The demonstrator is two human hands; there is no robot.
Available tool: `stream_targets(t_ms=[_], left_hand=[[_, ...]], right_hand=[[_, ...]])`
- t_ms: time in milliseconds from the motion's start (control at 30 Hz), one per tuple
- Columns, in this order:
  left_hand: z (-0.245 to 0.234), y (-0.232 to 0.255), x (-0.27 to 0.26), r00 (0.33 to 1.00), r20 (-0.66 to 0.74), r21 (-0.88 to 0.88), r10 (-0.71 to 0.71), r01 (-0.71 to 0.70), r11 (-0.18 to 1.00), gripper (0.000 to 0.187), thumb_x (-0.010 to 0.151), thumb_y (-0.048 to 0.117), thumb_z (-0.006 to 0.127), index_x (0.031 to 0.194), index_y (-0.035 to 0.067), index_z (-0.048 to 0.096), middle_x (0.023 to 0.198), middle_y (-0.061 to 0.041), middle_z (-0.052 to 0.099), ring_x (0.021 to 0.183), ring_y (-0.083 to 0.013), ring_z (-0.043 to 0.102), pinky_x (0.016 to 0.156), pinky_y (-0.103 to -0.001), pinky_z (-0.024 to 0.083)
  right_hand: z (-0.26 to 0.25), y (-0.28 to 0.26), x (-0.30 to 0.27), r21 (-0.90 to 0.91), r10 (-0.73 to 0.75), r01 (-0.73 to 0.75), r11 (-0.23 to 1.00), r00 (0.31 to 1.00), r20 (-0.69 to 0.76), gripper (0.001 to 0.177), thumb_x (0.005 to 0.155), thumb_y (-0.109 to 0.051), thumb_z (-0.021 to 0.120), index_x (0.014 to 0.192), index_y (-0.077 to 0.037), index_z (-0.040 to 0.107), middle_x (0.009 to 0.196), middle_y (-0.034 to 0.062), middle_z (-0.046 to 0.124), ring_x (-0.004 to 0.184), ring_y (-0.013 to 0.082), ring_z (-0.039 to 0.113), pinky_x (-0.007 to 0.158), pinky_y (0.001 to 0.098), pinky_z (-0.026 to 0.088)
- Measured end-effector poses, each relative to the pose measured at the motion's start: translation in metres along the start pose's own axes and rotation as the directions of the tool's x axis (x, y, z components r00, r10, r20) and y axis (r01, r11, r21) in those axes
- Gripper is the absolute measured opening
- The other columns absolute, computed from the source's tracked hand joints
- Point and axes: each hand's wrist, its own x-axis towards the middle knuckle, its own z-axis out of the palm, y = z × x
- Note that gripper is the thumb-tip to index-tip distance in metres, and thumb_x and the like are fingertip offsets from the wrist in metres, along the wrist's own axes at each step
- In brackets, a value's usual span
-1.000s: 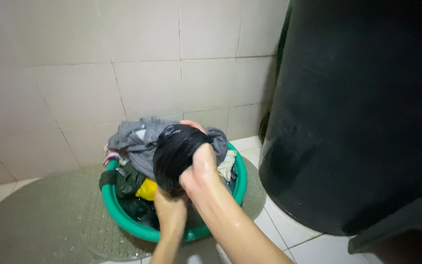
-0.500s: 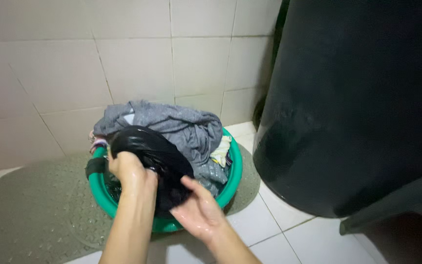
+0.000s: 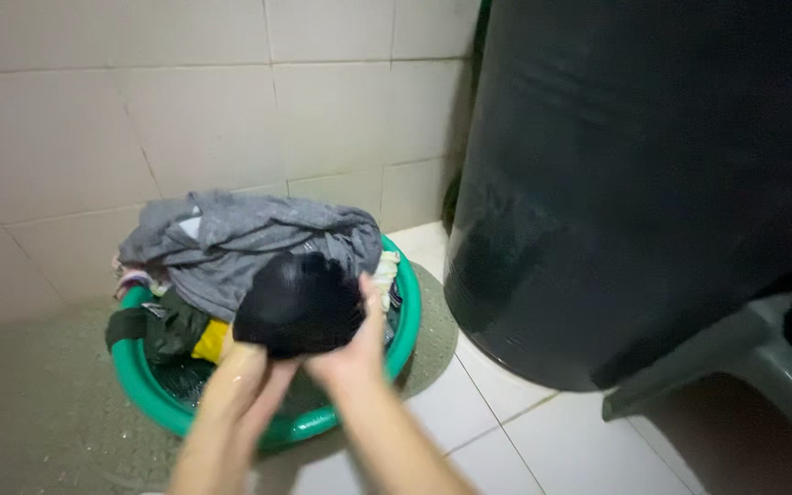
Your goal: The person hand washes several garments in a green basin filled with water. They repeatedly submerge, agitate, wring, and lift items including a patterned cloth, a black shirt, a yellow Adidas shirt, and a dark green garment, then place them on a nearby chair.
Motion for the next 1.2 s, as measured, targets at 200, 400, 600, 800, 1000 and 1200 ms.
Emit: stream_targets(t_ms=[200,400,600,800,1000,1200], left_hand=[[-0.019,0.026,-0.060,0.641,0.575,0.263,-0.509,0.445,0.856,0.078,0.095,0.034,0.071,0.157,0.039,0.024,0.156,-0.020,0.044,0.140,-0.0481,0.051,0.109,-0.071,0.046],[0.028,-0.008,-0.004,0.791,0.253,-0.215,-0.557,0.607,0.765,0.067,0.087,0.065,0.047,0.136,0.020,0.055,0.135,-0.016,0.062,0.121,-0.0384,0.061,0.099,-0.064,0.048],[0.038,0.000,0.049,0.891,0.150,-0.168,-0.427,0.449,0.878,0.027,0.091,0.041,0.069,0.098,0.015,0.072,0.094,-0.007,0.075,0.091,-0.0229,0.067,0.084,-0.045,0.058],[0.054,0.011,0.029,0.975,0.204,-0.228,0.085,-0.037,0.973,0.016,0.086,0.013,0.064,0.071,0.010,0.060,0.074,-0.006,0.061,0.072,-0.0204,0.063,0.072,-0.035,0.056],[0.071,-0.005,-0.002,0.898,0.422,0.673,0.127,-0.404,0.619,0.010,0.076,0.012,0.064,0.070,0.004,0.062,0.073,-0.002,0.057,0.068,-0.0129,0.053,0.062,-0.028,0.045],[0.094,-0.041,-0.019,0.802,0.594,0.717,-0.063,-0.492,0.494,0.017,0.079,0.013,0.065,0.073,0.000,0.055,0.071,-0.007,0.052,0.076,-0.0129,0.046,0.066,-0.031,0.045]], right_hand=[[0.031,-0.082,-0.003,-0.409,-0.144,0.140,0.902,0.989,0.022,0.026,0.081,-0.026,0.070,0.098,-0.007,0.072,0.097,0.0119,0.075,0.092,0.0301,0.070,0.092,0.0464,0.056],[0.076,-0.052,-0.038,-0.807,-0.008,0.487,0.335,0.857,0.514,0.020,0.077,-0.007,0.074,0.095,-0.006,0.066,0.094,0.0065,0.068,0.091,0.0175,0.065,0.086,0.0318,0.052],[0.089,-0.042,-0.060,-0.737,-0.073,0.295,0.608,0.945,0.318,0.020,0.076,-0.011,0.075,0.092,-0.009,0.064,0.092,0.0037,0.068,0.085,0.0155,0.066,0.081,0.0306,0.053],[0.042,-0.076,-0.023,-0.499,0.032,-0.105,0.860,0.988,-0.153,0.022,0.078,-0.029,0.075,0.089,-0.010,0.069,0.083,0.0084,0.071,0.070,0.0241,0.070,0.073,0.0402,0.061],[-0.049,-0.105,0.027,-0.479,0.369,-0.501,0.721,0.862,-0.346,0.028,0.079,-0.033,0.068,0.092,-0.009,0.071,0.083,0.0115,0.074,0.073,0.0299,0.072,0.076,0.0482,0.061],[-0.099,-0.133,0.022,-0.558,0.241,-0.582,0.592,0.788,-0.567,0.028,0.085,-0.032,0.061,0.100,-0.010,0.071,0.090,0.0111,0.075,0.079,0.0304,0.072,0.080,0.0504,0.058]])
